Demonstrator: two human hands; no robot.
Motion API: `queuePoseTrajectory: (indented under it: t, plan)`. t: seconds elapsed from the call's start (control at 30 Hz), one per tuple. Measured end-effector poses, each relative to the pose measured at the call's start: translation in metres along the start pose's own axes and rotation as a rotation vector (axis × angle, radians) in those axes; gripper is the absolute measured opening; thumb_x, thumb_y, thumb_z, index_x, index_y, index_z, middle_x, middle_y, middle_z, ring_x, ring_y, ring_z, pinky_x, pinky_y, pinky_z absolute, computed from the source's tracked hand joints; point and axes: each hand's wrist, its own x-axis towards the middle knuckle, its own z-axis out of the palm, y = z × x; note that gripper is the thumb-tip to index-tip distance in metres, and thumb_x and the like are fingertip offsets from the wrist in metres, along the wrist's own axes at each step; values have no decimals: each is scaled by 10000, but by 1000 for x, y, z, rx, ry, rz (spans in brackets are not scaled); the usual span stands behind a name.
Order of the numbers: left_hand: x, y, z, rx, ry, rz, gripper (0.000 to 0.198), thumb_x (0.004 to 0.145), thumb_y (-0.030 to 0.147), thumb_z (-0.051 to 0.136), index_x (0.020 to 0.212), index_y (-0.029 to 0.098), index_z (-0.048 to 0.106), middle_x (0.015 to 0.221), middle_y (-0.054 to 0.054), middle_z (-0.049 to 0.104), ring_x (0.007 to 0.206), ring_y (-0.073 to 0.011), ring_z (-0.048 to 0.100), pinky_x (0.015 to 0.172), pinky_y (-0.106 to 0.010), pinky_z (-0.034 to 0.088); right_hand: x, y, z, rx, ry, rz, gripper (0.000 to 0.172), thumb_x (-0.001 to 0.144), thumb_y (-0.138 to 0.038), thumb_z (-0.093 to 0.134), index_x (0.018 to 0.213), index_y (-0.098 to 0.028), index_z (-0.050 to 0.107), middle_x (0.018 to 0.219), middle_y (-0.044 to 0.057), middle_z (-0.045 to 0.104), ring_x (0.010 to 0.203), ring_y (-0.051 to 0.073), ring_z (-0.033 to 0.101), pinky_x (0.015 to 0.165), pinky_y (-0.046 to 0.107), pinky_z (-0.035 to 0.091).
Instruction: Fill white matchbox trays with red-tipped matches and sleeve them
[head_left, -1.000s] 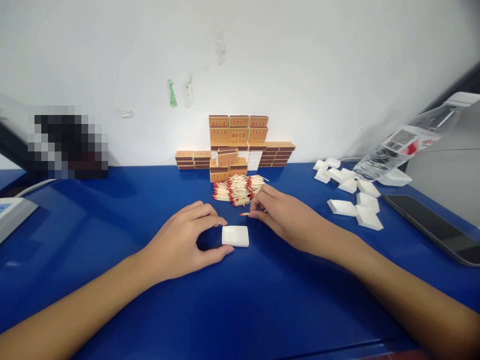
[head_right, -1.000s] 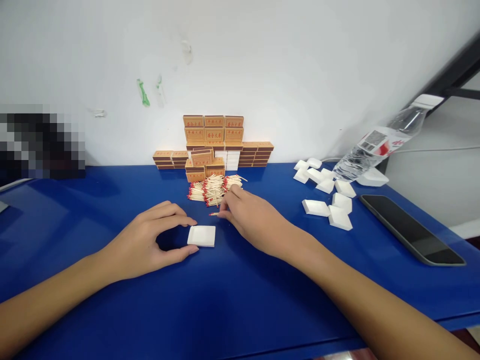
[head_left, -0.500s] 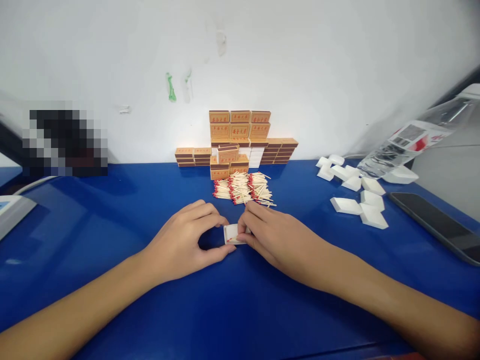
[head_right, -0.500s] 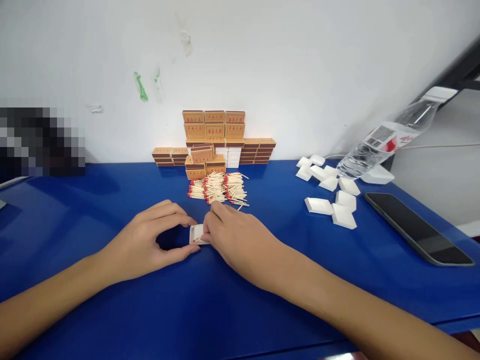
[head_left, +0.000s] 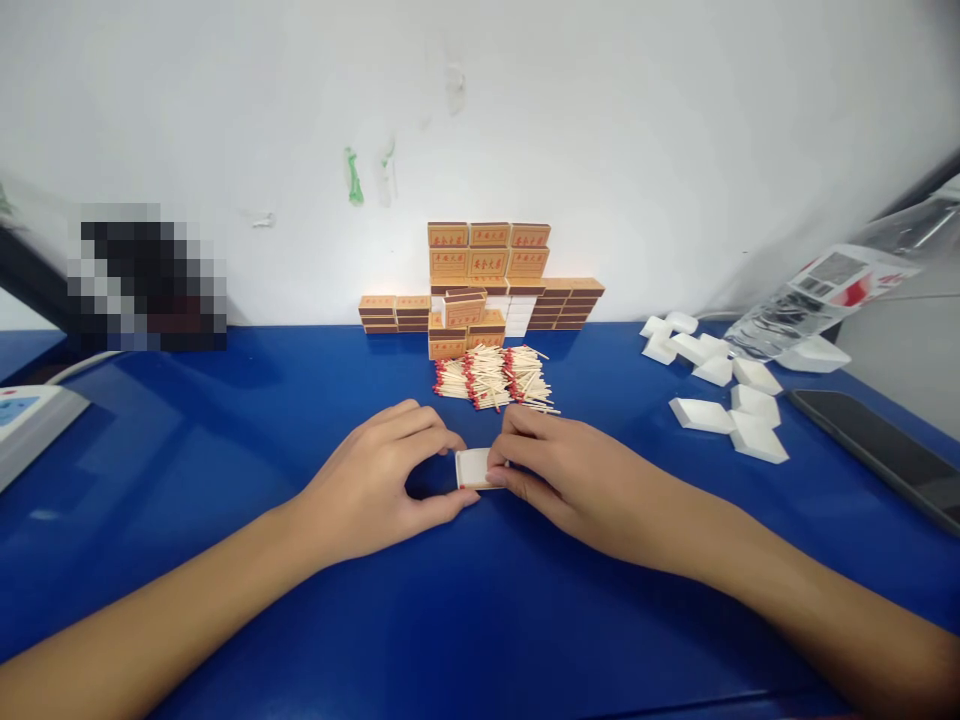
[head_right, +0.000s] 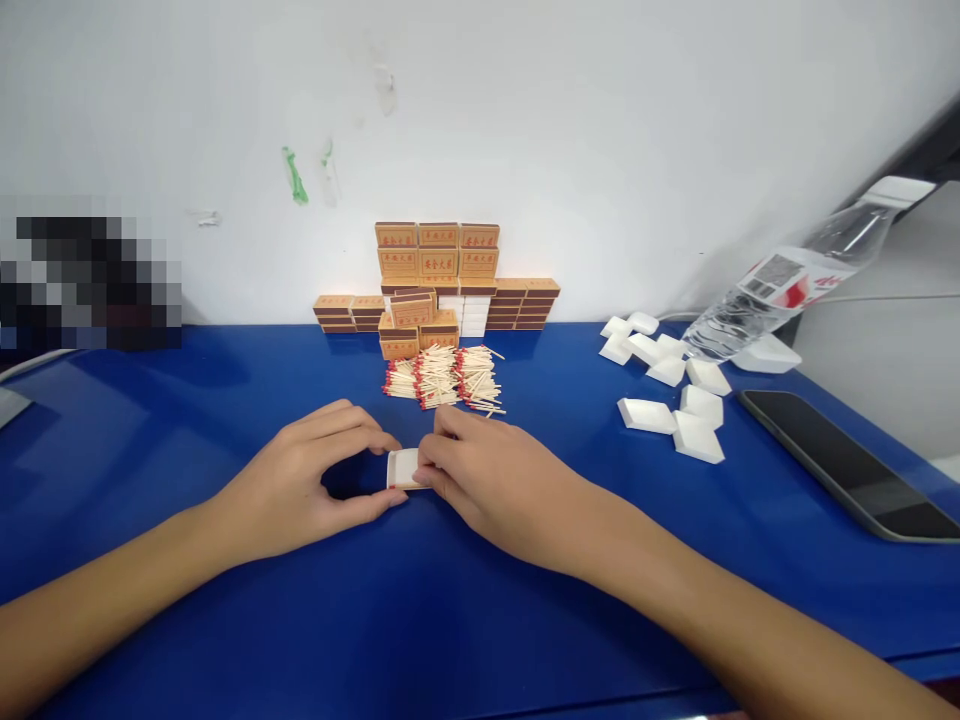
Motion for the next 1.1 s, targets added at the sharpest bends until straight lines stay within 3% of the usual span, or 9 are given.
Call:
queuePoseTrajectory:
  t: [0.4, 0.6, 0.77, 0.93, 1.1]
  plan:
    - [-1, 0, 0, 11, 12, -11, 205, 940, 334, 771, 1055, 180, 700, 990, -59, 734, 875, -215, 642, 807, -383, 535, 0, 4, -3, 70, 10, 5, 287, 1111, -269, 485, 969, -174, 715, 999, 64, 626, 817, 182, 606, 746, 338, 468]
    - [-2, 0, 0, 6, -1, -23, 228, 939, 363, 777, 1056, 181, 705, 1005, -59, 740, 878, -218, 637, 820, -393, 537, -2, 48, -25, -63, 300, 144, 203, 1050, -289, 584, 912, -194, 699, 849, 37, 616, 762, 183, 583, 685, 319, 405]
    - [-2, 0, -1, 7, -16, -34, 234, 943, 370, 772, 1069, 184, 707, 1016, -64, 739, 887, -220, 641, 833, -395, 540, -7, 78, -33, -48, 123, 139, 147, 1003, -333, 626, 1025, -228, 726, 906, 40, 631, 777, 187, 586, 707, 320, 433]
    - [-2, 0, -2, 2, -19, -33, 235, 941, 358, 773, 1074, 174, 712, 1023, -64, 738, 896, -222, 641, 839, -399, 540, -2, 71, -27, 44, 18, 94, 191, 1028, -367, 590, 990, -224, 711, 978, 61, 637, 824, 191, 594, 731, 325, 463]
    - [-1, 1, -2, -3, -16, -22, 235, 937, 351, 778, 1068, 166, 715, 1017, -63, 739, 887, -221, 641, 838, -399, 537, 0, 66, -22, 53, 5, 141, 241, 1065, -365, 525, 919, -212, 641, 987, 67, 636, 817, 189, 589, 736, 332, 464]
